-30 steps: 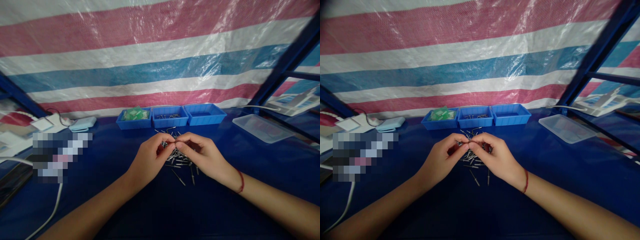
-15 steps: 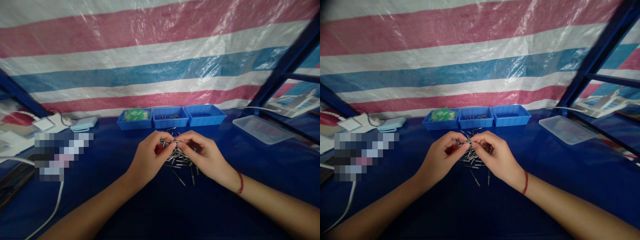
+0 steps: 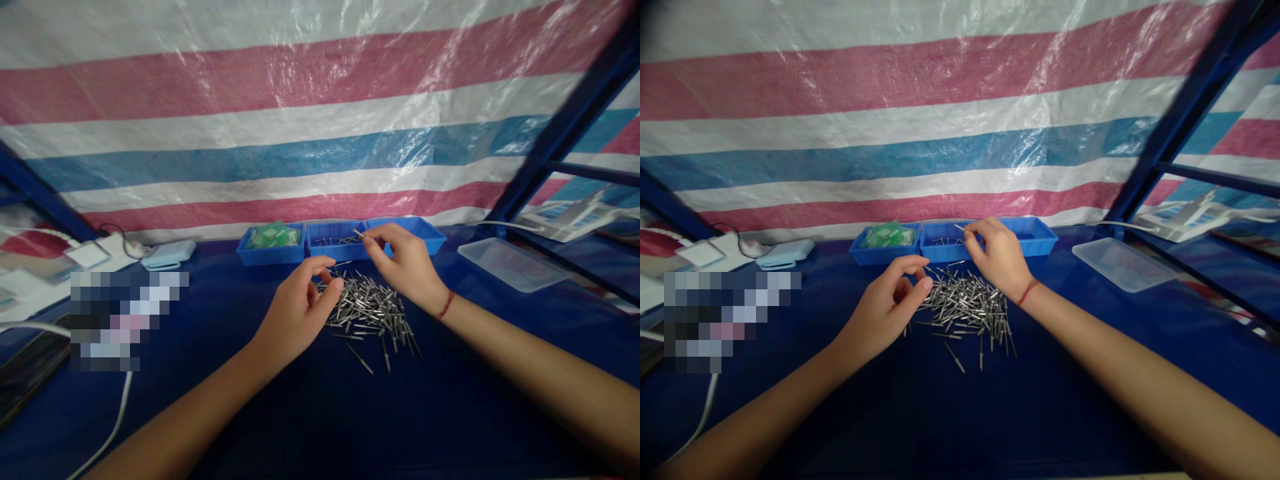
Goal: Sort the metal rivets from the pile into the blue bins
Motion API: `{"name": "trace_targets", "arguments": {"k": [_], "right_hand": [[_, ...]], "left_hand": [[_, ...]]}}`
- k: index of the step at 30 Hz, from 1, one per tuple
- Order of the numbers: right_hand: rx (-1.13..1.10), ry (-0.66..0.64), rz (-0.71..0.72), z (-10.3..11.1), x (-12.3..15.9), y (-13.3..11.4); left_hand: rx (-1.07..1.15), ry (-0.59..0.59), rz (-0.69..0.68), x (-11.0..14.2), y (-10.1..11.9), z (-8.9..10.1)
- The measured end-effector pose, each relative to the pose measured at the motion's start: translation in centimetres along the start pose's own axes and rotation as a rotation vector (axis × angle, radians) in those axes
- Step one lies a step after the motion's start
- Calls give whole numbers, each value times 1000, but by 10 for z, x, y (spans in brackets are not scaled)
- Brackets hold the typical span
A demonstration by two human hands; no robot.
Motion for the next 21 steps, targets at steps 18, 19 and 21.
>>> {"name": "trace_targets", "arguments": {"k": [18,19,21], "right_hand": [[-28,-172,-61,-8,27,0],[-35,-184,-60,-8,27,-2],[-48,-200,-59,-9,27,-5]], "left_hand": [[-525,-447,-27,1,-19,-2],[-534,-435,-28,1,-18,-2],[-544,-385,-42,0,-17,-2]]}}
Point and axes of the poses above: each hand's wrist, its own x-axis away from the middle knuckle, its own z-axis out of the back of the hand, y = z × x, the point moved 3 cm from there along -x, towards the middle knuckle, and after that the axes turned 11 degrees about x, right-handed, at the moved point
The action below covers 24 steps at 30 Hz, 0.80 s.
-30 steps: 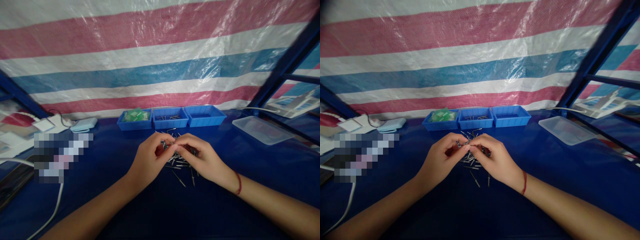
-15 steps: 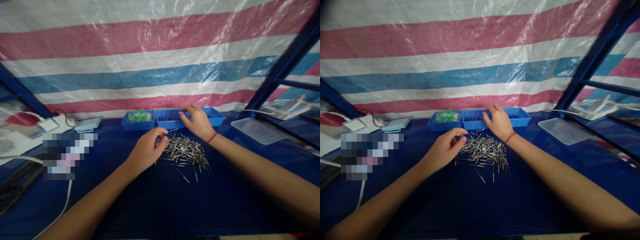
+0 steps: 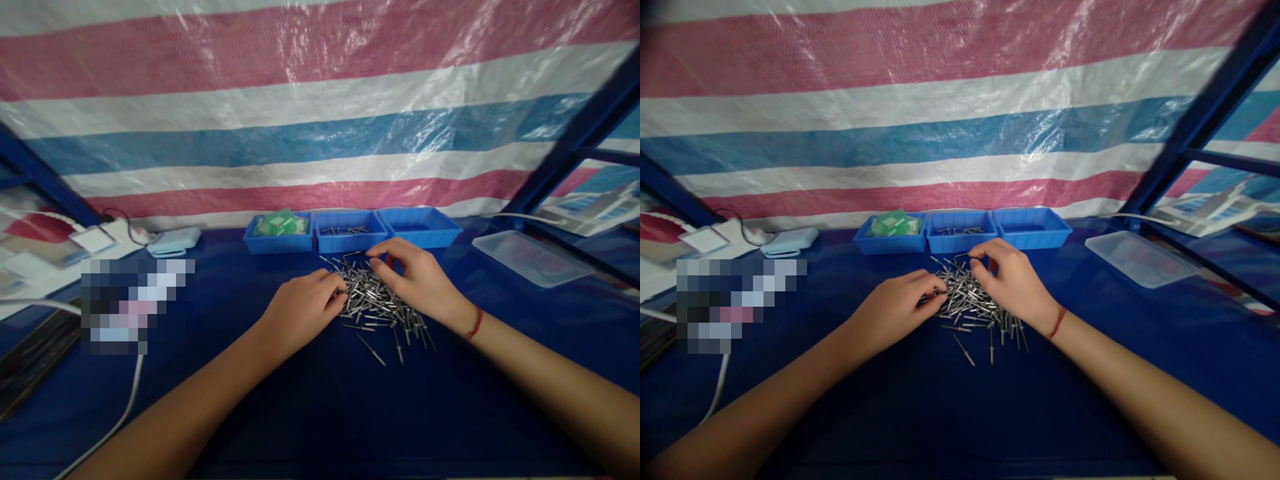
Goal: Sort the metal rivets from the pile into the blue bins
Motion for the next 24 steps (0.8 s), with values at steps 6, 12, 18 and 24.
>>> {"name": "trace_targets", "arguments": {"k": [6,12,18,24], "right_hand": [[-39,-38,25,-4,4,-5],[-56,-54,38,-4,6,-7],[-92,-70,77,-9,9,-11],[-91,-49,135,-13,14,-15]], "left_hand": [[-45,55,-37,-5,-3,-5],[-39,32,7,-9,-3,-13],[86,70,16,-10,-7,-17],[266,161,36,-8,-6,-8]]}}
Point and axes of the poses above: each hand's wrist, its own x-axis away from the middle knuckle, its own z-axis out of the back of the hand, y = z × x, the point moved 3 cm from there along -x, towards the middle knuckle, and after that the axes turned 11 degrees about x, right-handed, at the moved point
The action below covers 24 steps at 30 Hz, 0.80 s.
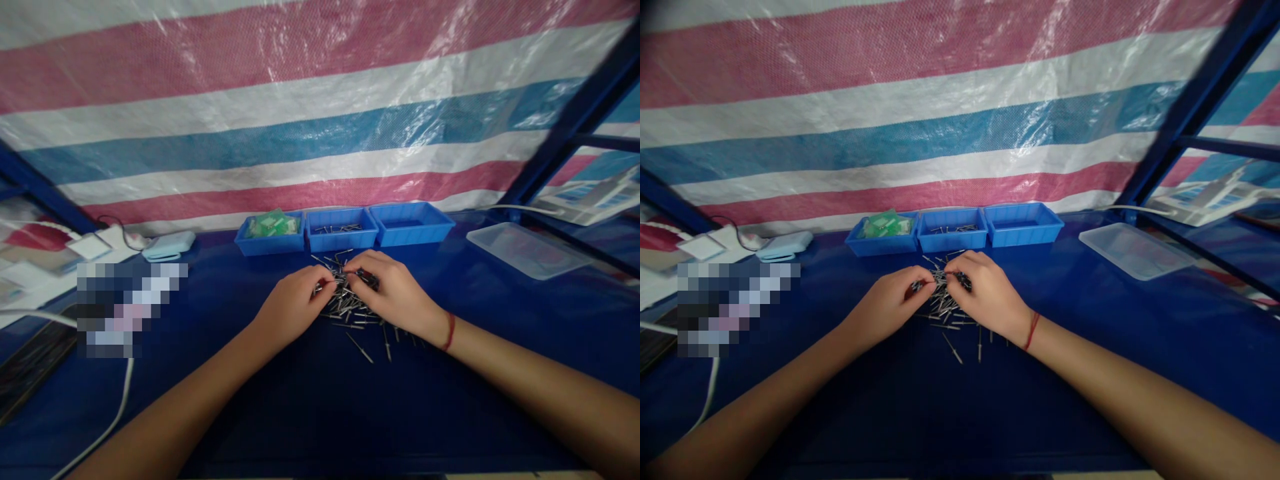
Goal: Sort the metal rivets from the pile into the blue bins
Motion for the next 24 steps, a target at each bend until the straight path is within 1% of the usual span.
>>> {"name": "trace_targets", "arguments": {"k": [4,6,11,14,16,19,24], "right_hand": [[29,56,16,1,2,-7],[-14,91,2,4,3,-11],[-277,152,-118,10,6,-15],[-443,132,-196,6,7,-13],[-510,111,-220,3,7,-12],[-520,109,-215,3,7,-13],[-449,127,-145,7,6,-16]], "left_hand": [[199,162,90,1,7,11],[251,196,97,2,12,13],[269,167,35,4,22,8],[293,151,34,5,22,2],[341,149,58,5,19,1],[413,141,94,4,14,-1],[443,127,118,2,10,-1]]}}
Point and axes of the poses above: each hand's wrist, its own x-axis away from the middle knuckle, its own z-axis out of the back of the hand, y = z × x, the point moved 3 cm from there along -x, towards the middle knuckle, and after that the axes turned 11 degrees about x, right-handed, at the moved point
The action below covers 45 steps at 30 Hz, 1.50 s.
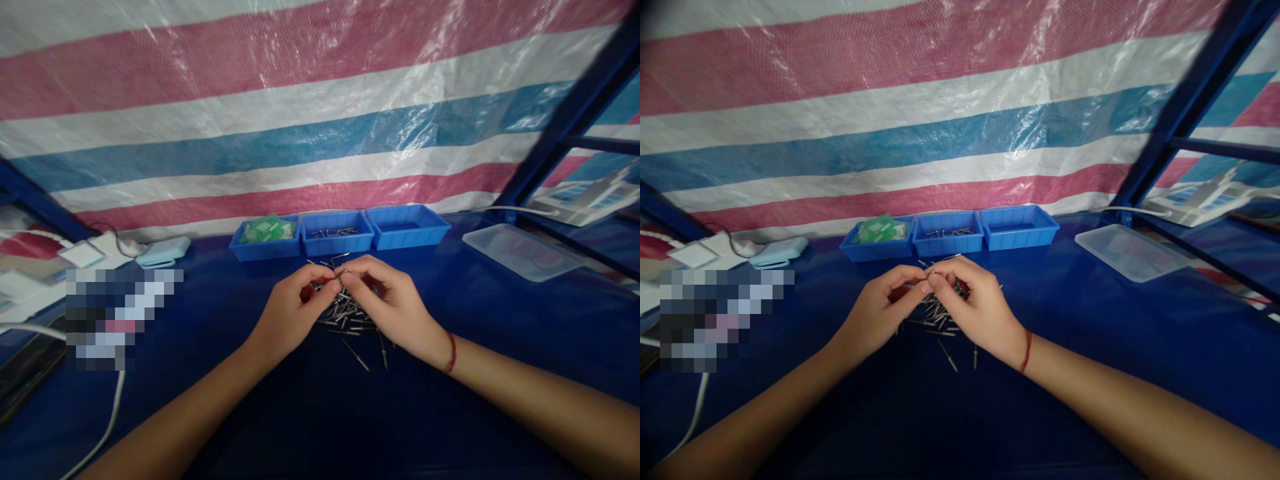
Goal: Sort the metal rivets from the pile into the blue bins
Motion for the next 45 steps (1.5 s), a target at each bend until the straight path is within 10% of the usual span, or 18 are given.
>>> {"name": "trace_targets", "arguments": {"k": [16,23,30,36,45], "right_hand": [[-4,-57,-25,-4,-2,4],[137,-109,89,0,-4,-4],[659,254,208,31,-48,25],[922,173,171,45,-58,60],[804,-73,262,38,-36,33]], "left_hand": [[-189,173,-220,6,13,5],[-34,177,-42,2,4,7],[24,120,6,-2,-2,1],[-38,83,3,-2,-3,3],[-512,-90,-141,-15,-7,32]]}}
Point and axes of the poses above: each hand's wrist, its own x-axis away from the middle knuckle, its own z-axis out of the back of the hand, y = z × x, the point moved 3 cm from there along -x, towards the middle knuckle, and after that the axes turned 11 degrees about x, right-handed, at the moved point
